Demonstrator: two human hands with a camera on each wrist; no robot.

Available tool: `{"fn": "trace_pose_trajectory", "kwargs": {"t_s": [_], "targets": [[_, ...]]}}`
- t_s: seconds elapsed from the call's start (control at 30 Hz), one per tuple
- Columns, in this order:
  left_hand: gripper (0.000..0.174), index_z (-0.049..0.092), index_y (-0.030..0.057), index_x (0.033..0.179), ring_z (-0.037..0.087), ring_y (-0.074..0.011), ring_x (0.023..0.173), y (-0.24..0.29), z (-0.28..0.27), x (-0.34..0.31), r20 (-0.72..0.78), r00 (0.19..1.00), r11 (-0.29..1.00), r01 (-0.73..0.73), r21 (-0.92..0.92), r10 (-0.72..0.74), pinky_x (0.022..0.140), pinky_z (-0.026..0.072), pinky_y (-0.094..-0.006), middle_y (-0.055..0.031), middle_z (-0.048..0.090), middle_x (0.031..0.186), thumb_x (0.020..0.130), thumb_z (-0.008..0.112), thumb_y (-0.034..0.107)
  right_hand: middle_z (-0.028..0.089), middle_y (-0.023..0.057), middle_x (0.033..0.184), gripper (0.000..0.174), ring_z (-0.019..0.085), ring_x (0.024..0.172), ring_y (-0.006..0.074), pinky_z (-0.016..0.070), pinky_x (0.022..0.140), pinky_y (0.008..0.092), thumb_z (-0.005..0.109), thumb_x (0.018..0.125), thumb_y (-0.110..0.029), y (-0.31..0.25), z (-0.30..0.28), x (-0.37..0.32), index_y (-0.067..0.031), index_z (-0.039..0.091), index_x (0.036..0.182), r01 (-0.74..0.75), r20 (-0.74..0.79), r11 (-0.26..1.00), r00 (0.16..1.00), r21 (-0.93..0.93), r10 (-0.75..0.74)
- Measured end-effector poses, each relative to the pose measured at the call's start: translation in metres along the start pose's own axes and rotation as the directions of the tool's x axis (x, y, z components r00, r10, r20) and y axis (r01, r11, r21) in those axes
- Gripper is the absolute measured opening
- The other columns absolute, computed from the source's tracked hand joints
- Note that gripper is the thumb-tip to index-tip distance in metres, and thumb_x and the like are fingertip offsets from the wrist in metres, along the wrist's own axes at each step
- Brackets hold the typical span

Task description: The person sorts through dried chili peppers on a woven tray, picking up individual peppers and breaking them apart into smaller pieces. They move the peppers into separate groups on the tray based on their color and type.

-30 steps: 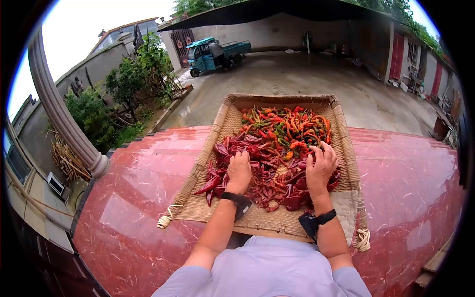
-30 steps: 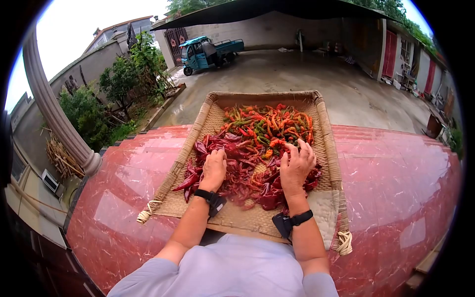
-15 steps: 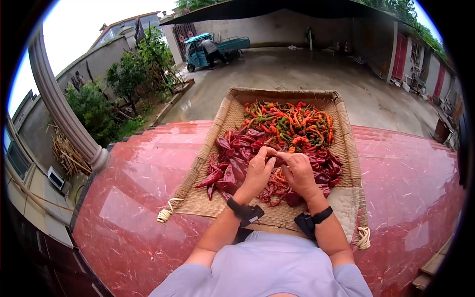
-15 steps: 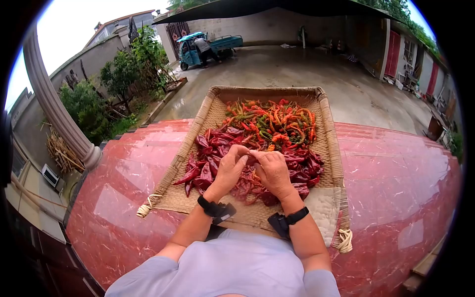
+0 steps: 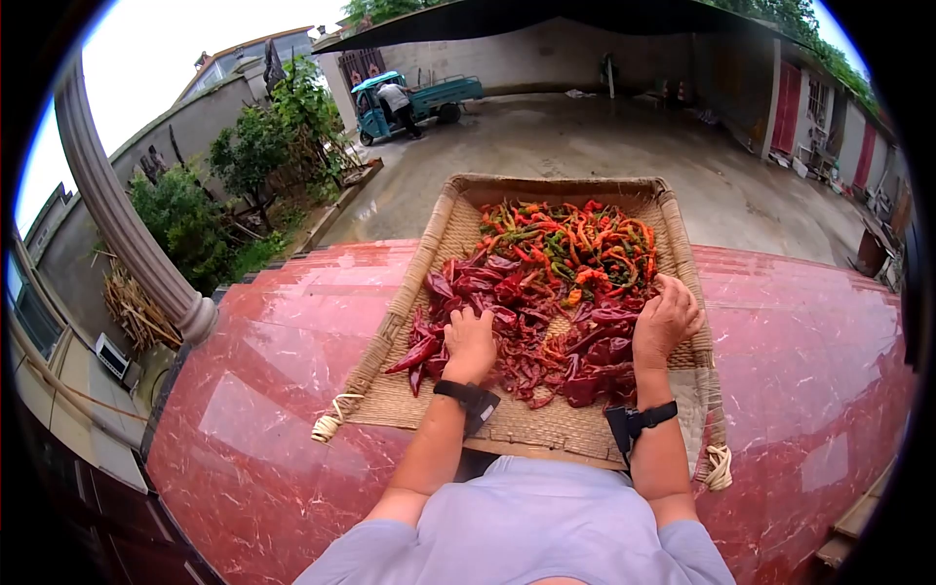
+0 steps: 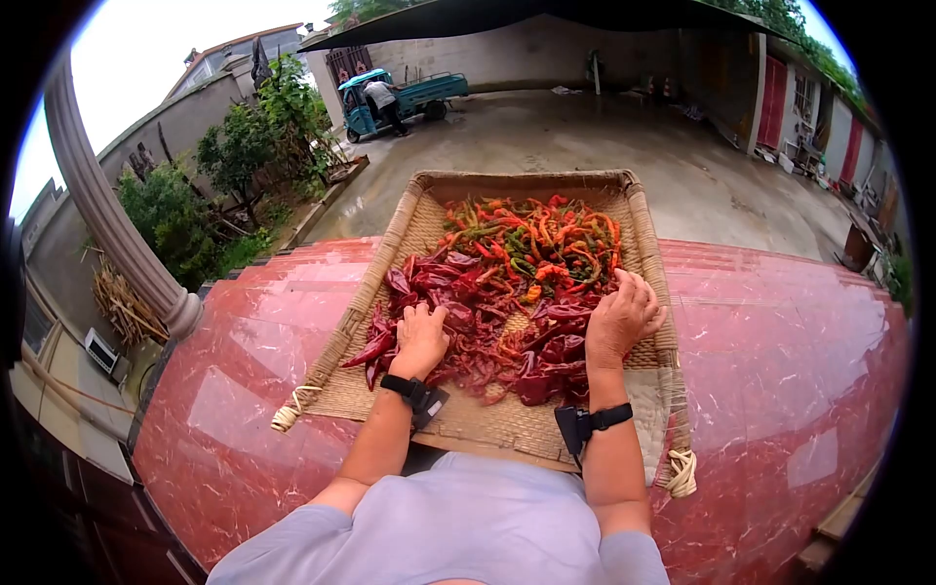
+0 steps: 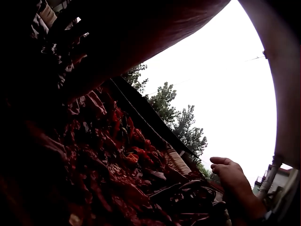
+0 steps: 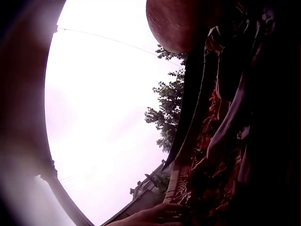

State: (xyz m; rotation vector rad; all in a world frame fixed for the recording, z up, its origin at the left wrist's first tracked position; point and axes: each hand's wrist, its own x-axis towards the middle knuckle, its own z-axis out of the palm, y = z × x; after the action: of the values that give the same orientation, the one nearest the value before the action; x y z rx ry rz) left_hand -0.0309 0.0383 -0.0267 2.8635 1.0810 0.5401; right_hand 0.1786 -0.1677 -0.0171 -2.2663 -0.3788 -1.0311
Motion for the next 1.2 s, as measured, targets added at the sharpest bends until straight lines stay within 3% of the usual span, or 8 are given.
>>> {"fn": "trace_pose_trajectory", "kwargs": {"t_s": [0.27, 0.57, 0.67, 0.7, 0.77, 0.87, 1.0, 1.2], "targets": [[0.019, 0.064, 0.0111, 0.096, 0.056, -0.0326, 0.102, -0.001, -0.004, 0.002, -0.046, 0.996, 0.995, -0.073, -0.065, 0.070, 0.087, 0.0455, -0.0458, -0.0065, 0.065, 0.098, 0.080, 0.075, 0.010, 0.060, 0.0036, 0.127, 0.026, 0.049, 0.128, 0.0248, 0.0254, 0.119, 0.0524, 0.063, 0.093, -0.008, -0.025, -0.003, -0.015, -0.0145, 0.067, 0.118, 0.204, 0.010, 0.927, 0.976, 0.316, -0.219], [0.014, 0.061, 0.0054, 0.095, 0.064, -0.0334, 0.087, 0.011, -0.036, -0.002, -0.303, 0.949, 0.940, -0.174, -0.294, 0.081, 0.079, 0.0492, -0.0461, -0.0128, 0.067, 0.085, 0.085, 0.070, 0.008, 0.065, 0.0077, 0.116, 0.028, 0.058, 0.114, 0.0279, 0.0410, 0.106, 0.0456, 0.063, 0.092, -0.003, -0.039, -0.013, -0.021, -0.0096, 0.065, 0.119, 0.259, 0.082, 0.735, 0.916, 0.626, -0.393], [0.015, 0.061, 0.0025, 0.100, 0.068, -0.0297, 0.082, 0.028, -0.059, -0.010, -0.065, 0.995, 0.779, -0.103, -0.618, 0.080, 0.073, 0.0529, -0.0418, -0.0136, 0.069, 0.086, 0.088, 0.068, 0.008, 0.065, 0.0100, 0.118, 0.041, 0.058, 0.115, 0.0308, 0.0419, 0.106, 0.0453, 0.068, 0.087, -0.003, -0.056, -0.027, -0.023, -0.0092, 0.062, 0.127, 0.316, 0.079, 0.613, 0.845, 0.724, -0.529], [0.016, 0.062, 0.0014, 0.104, 0.069, -0.0219, 0.081, 0.032, -0.058, -0.009, -0.007, 0.994, 0.719, -0.081, -0.691, 0.105, 0.073, 0.0542, -0.0352, -0.0118, 0.070, 0.088, 0.090, 0.066, 0.008, 0.064, 0.0102, 0.120, 0.045, 0.057, 0.116, 0.0317, 0.0424, 0.106, 0.0451, 0.069, 0.086, -0.003, -0.063, -0.039, -0.022, -0.0095, 0.060, 0.130, 0.361, 0.070, 0.585, 0.807, 0.726, -0.586], [0.015, 0.061, 0.0014, 0.104, 0.066, -0.0176, 0.080, 0.040, -0.060, -0.011, 0.018, 0.992, 0.609, -0.061, -0.791, 0.122, 0.073, 0.0537, -0.0333, -0.0091, 0.069, 0.087, 0.091, 0.066, 0.007, 0.061, 0.0107, 0.129, 0.060, 0.054, 0.123, 0.0329, 0.0427, 0.107, 0.0449, 0.074, 0.080, -0.002, -0.067, -0.043, -0.024, -0.0113, 0.055, 0.137, 0.441, 0.080, 0.537, 0.715, 0.719, -0.694], [0.014, 0.061, 0.0014, 0.104, 0.063, -0.0128, 0.083, 0.048, -0.060, -0.012, 0.087, 0.989, 0.504, 0.015, -0.863, 0.119, 0.075, 0.0530, -0.0309, -0.0055, 0.067, 0.088, 0.092, 0.065, 0.007, 0.058, 0.0113, 0.133, 0.063, 0.053, 0.123, 0.0327, 0.0399, 0.108, 0.0460, 0.075, 0.078, -0.003, -0.060, -0.025, -0.034, -0.0132, 0.056, 0.137, 0.309, 0.181, 0.529, 0.707, 0.790, -0.683], [0.014, 0.060, 0.0015, 0.105, 0.062, -0.0119, 0.087, 0.050, -0.056, -0.013, 0.097, 0.991, 0.490, 0.041, -0.871, 0.088, 0.078, 0.0524, -0.0297, -0.0050, 0.066, 0.092, 0.093, 0.065, 0.007, 0.062, 0.0106, 0.126, 0.057, 0.057, 0.118, 0.0324, 0.0439, 0.102, 0.0457, 0.076, 0.080, -0.004, -0.072, -0.043, -0.029, -0.0140, 0.060, 0.133, 0.333, 0.032, 0.521, 0.820, 0.786, -0.571], [0.014, 0.061, 0.0008, 0.105, 0.062, -0.0106, 0.088, 0.050, -0.049, -0.010, 0.090, 0.994, 0.431, 0.051, -0.901, 0.069, 0.080, 0.0520, -0.0287, -0.0037, 0.066, 0.094, 0.094, 0.065, 0.008, 0.068, 0.0085, 0.109, 0.040, 0.062, 0.105, 0.0300, 0.0496, 0.092, 0.0422, 0.079, 0.081, -0.009, -0.065, -0.034, -0.031, -0.0112, 0.067, 0.119, 0.344, 0.077, 0.503, 0.763, 0.793, -0.642]]}}
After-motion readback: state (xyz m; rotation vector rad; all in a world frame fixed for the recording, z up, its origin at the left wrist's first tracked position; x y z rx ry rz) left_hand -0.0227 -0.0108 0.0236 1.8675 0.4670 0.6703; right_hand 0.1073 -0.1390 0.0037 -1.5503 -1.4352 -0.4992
